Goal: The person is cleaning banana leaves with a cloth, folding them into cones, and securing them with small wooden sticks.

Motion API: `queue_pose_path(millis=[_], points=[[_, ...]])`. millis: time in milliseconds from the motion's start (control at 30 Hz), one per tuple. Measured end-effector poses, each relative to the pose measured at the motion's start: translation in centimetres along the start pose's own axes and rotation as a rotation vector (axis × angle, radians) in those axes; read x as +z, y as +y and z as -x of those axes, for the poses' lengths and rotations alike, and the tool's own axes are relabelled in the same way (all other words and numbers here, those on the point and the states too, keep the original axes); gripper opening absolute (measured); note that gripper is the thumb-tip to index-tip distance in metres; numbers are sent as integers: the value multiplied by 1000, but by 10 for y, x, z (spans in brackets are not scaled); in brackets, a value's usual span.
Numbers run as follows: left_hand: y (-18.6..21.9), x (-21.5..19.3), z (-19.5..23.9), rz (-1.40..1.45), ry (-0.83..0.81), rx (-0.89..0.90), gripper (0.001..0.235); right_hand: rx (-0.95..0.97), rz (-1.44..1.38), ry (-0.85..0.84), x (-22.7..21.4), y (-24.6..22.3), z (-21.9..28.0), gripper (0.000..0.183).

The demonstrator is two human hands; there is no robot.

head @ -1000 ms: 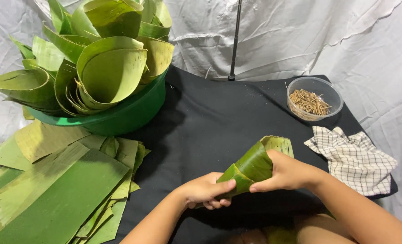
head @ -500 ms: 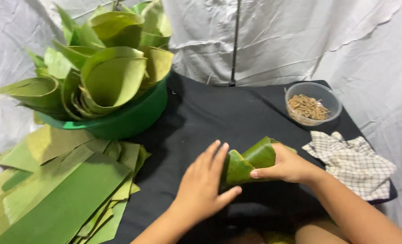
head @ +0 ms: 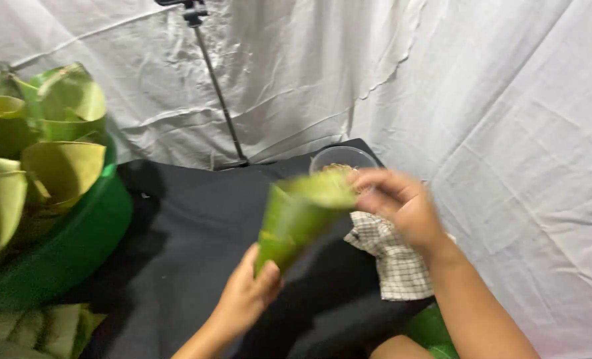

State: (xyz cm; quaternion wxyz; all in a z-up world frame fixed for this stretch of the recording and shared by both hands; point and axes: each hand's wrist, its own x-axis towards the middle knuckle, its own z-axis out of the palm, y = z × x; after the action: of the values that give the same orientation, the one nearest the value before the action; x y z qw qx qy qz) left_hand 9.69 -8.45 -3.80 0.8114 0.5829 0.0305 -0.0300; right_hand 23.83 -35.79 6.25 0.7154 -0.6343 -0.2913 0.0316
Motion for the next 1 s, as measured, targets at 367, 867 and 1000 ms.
queue_pose_path(millis=[367, 867, 1000], points=[[-32, 75, -156, 445, 380, 204, 38, 247, 485, 171, -47, 82, -89, 15], [-44, 77, -166, 384, 212, 152, 53, 454, 1268, -190, -24, 173, -125, 13], [-37, 79, -159, 372, 180, 173, 61, 474, 1260, -203, -19, 167, -123, 11]])
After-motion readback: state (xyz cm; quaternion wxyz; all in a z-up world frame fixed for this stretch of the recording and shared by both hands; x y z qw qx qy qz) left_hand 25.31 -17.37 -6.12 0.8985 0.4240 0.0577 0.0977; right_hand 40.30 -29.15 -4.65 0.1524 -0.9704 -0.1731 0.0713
